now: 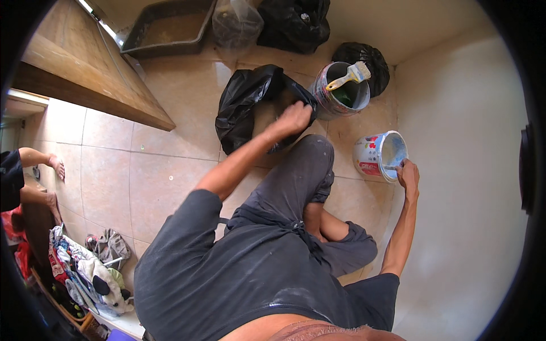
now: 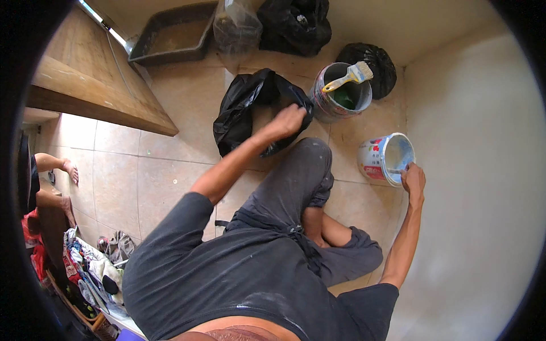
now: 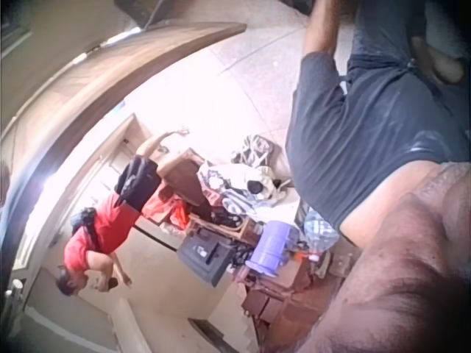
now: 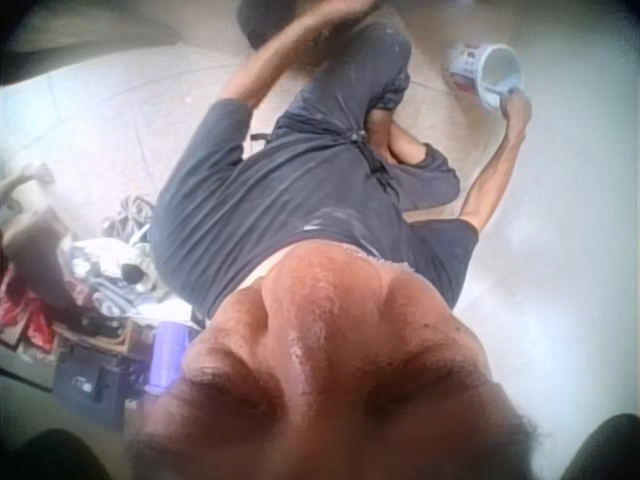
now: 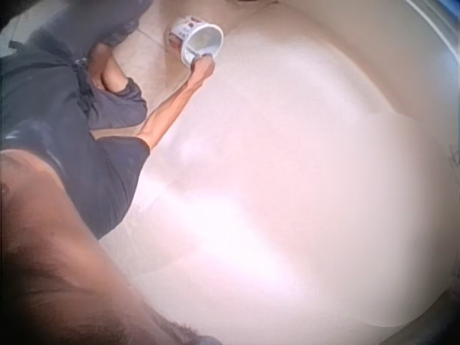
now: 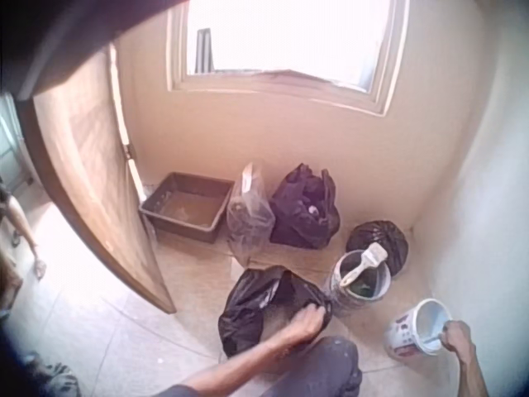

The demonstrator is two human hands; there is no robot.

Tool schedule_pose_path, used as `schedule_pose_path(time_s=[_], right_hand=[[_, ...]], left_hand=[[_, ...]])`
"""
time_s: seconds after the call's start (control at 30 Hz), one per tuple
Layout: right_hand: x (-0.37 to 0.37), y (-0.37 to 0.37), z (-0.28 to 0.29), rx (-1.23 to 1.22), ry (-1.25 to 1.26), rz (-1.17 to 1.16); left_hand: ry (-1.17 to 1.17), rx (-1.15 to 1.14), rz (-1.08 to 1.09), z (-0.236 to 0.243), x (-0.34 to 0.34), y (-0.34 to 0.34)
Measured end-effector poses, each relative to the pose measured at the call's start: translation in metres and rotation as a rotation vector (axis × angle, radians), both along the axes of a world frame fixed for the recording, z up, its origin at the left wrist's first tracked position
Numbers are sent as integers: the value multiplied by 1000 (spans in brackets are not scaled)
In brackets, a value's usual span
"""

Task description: The person mixes a light-colored substance in a bucket and transfers it into a plastic bag.

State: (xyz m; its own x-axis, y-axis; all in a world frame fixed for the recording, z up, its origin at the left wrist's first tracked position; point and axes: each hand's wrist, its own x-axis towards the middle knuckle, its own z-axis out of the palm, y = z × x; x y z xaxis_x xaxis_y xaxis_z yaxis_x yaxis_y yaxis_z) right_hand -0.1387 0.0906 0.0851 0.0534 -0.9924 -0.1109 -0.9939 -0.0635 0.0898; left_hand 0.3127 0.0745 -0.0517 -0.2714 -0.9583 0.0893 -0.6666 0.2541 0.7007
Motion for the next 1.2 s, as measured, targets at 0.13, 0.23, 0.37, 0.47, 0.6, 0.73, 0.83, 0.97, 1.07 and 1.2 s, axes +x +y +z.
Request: schedule_pose_path(time_s=[0.13, 0.23, 0.37, 0.47, 0.6, 0.73, 0.83, 0.97, 1.07, 1.2], right_hand=[[-1, 1, 5, 49, 7, -23], [0, -1, -2, 55, -23, -4], [-2, -1, -4, -6, -4, -12], [0, -2, -3, -18, -3, -38], [-2, -7, -8, -29, -16, -7], [-13, -6, -12, -50, -22, -31], [-11, -5, -12, -22, -23, -36], [-15, -3, -16, -40, -43, -50], [-18, 0, -15, -73, -47, -93], [-17, 8, -6, -162, 13, -151]], left_hand=[[505, 592, 220, 11, -47, 27], [449, 561, 177, 0, -44, 39], [257, 589, 120, 27, -29, 38], [172, 363, 140, 55, -11, 49], [202, -26, 310, 40, 14, 66], [171, 84, 463, 36, 34, 83], [38, -13, 572, 12, 43, 100], [-17, 9, 585, -10, 49, 104], [-21, -238, 637, -7, 39, 91], [-14, -293, 467, 7, 29, 44]])
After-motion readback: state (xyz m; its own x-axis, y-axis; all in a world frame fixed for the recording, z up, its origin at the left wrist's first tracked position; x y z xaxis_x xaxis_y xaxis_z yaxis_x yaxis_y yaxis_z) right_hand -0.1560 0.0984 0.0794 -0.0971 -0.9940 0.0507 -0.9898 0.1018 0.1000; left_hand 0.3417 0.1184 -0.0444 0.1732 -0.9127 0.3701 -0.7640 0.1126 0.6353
